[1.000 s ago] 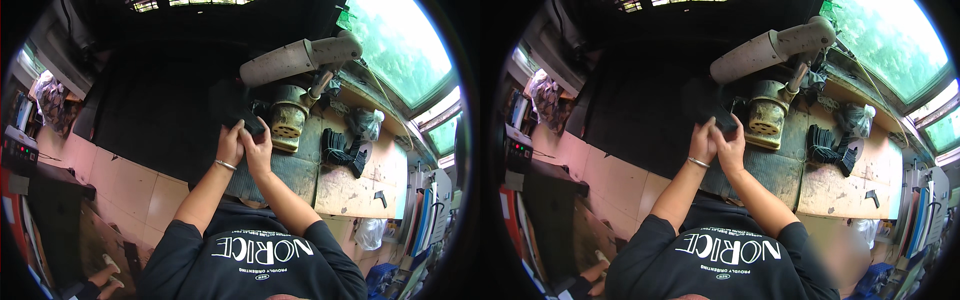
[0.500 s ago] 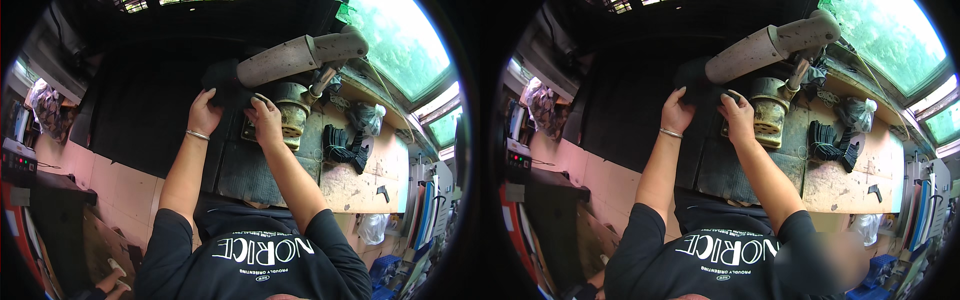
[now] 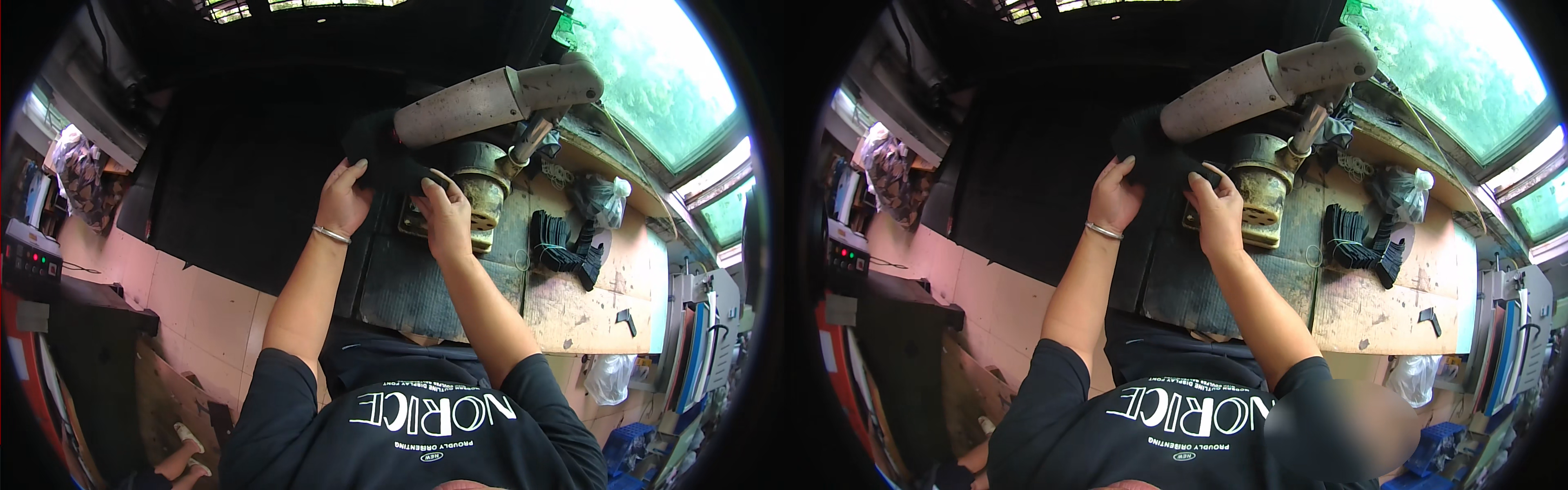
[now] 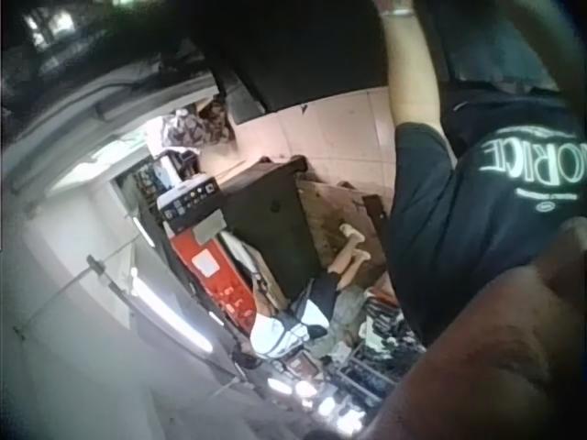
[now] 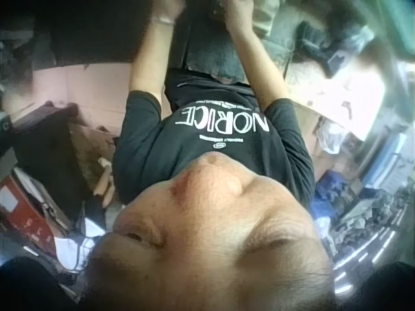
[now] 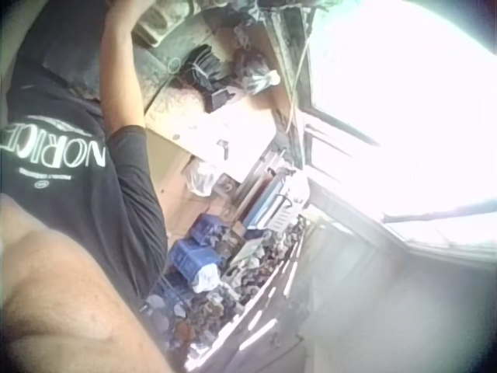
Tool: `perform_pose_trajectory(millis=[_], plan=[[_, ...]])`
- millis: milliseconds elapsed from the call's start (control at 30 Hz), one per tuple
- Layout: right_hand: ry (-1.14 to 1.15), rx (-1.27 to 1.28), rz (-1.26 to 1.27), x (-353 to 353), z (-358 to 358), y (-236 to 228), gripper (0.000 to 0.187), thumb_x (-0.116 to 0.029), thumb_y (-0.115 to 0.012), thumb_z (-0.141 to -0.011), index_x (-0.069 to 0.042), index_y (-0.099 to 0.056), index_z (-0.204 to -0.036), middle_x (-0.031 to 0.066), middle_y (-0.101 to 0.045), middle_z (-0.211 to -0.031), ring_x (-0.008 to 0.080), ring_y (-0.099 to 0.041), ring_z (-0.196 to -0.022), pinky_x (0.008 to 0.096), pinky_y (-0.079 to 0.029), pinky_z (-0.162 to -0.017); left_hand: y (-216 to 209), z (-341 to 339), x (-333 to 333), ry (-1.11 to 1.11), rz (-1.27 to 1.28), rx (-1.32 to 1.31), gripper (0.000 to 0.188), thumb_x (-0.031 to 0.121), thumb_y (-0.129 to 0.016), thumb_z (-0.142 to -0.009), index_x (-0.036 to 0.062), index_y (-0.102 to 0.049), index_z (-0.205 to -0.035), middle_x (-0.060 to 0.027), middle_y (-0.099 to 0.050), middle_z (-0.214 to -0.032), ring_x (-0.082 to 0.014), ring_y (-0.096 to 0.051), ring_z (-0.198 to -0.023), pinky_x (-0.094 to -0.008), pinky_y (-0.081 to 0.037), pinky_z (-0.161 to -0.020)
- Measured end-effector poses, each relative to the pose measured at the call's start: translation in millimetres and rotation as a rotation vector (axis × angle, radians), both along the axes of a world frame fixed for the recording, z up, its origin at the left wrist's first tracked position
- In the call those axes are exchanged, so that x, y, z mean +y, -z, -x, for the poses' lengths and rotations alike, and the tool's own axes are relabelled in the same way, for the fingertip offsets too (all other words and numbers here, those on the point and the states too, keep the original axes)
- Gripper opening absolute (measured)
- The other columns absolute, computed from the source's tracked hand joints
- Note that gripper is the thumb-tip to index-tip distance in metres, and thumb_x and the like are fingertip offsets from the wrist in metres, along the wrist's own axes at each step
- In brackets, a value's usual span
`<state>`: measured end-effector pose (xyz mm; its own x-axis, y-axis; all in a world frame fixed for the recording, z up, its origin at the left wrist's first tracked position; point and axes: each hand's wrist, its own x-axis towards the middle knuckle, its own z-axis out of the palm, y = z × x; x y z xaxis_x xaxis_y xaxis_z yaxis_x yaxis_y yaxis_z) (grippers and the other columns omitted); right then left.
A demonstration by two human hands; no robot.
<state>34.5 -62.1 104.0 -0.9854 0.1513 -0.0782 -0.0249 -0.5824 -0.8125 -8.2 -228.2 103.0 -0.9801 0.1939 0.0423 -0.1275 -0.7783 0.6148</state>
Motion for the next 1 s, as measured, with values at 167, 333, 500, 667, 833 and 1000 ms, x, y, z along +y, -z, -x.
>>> perform_pose_trajectory(millis=[167, 333, 500, 667, 833, 1000], plan=[[0.054, -0.047, -0.12, -1.1, -14.9, -1.7, 0.042, -0.014, -0.071, -0.086, 0.001, -0.055, -0.122, 0.005, -0.064, -0.1, 0.0092, -0.06, -0.088, 0.0248, -0.051, -0.081, -5.1, -13.5, 1.7, 0.024, -0.039, 0.038, 0.034, 0.007, -0.052, -0.092, -0.0001, -0.054, -0.125, -0.0111, -0.06, -0.123, -0.0231, -0.055, -0.116, -0.0397, -0.041, -0.105], [0.053, -0.019, -0.165, -2.8, -27.3, 0.3, 0.042, -0.014, -0.069, -0.087, 0.001, -0.054, -0.124, 0.0044, -0.064, -0.103, 0.0095, -0.061, -0.091, 0.0241, -0.051, -0.081, 3.5, -22.0, -1.3, 0.02, -0.033, 0.018, 0.034, 0.007, -0.051, -0.092, 0.0001, -0.054, -0.125, -0.011, -0.06, -0.123, -0.0236, -0.056, -0.115, -0.0394, -0.041, -0.105], [0.062, 0.001, -0.122, -4.9, -38.1, -1.0, 0.047, -0.013, -0.071, -0.086, 0.004, -0.052, -0.125, 0.0026, -0.064, -0.096, 0.0078, -0.059, -0.085, 0.0226, -0.049, -0.077, 7.6, -29.3, -0.5, 0.018, -0.032, -0.017, 0.033, 0.007, -0.051, -0.091, 0.0006, -0.055, -0.124, -0.0105, -0.061, -0.12, -0.024, -0.056, -0.114, -0.0394, -0.041, -0.104], [0.069, 0.019, -0.119, -7.2, -47.0, 0.0, 0.047, -0.01, -0.071, -0.086, 0.005, -0.051, -0.126, 0.0039, -0.065, -0.1, 0.0075, -0.059, -0.087, 0.0216, -0.048, -0.077, 15.1, -35.1, -2.8, 0.01, -0.012, -0.042, 0.033, 0.008, -0.054, -0.091, 0.0023, -0.056, -0.123, -0.0107, -0.061, -0.121, -0.0256, -0.056, -0.116, -0.0412, -0.041, -0.104], [0.037, 0.04, -0.167, -9.6, -50.0, 6.9, 0.048, -0.009, -0.071, -0.086, 0.005, -0.05, -0.127, 0.0036, -0.065, -0.101, 0.0055, -0.059, -0.085, 0.0193, -0.048, -0.077, 14.1, -42.1, -8.4, -0.023, 0.004, -0.056, 0.032, 0.008, -0.054, -0.09, 0.0029, -0.057, -0.122, -0.0101, -0.062, -0.12, -0.0258, -0.057, -0.114, -0.0414, -0.042, -0.103], [0.036, 0.038, -0.165, -8.4, -47.7, 7.0, 0.046, -0.009, -0.068, -0.088, 0.005, -0.05, -0.128, 0.0061, -0.064, -0.109, 0.0099, -0.061, -0.095, 0.0246, -0.051, -0.084, 10.1, -36.7, -5.5, -0.002, -0.009, -0.044, 0.031, 0.007, -0.055, -0.09, 0.0033, -0.058, -0.12, -0.0101, -0.063, -0.118, -0.0256, -0.058, -0.114, -0.0415, -0.042, -0.103]])
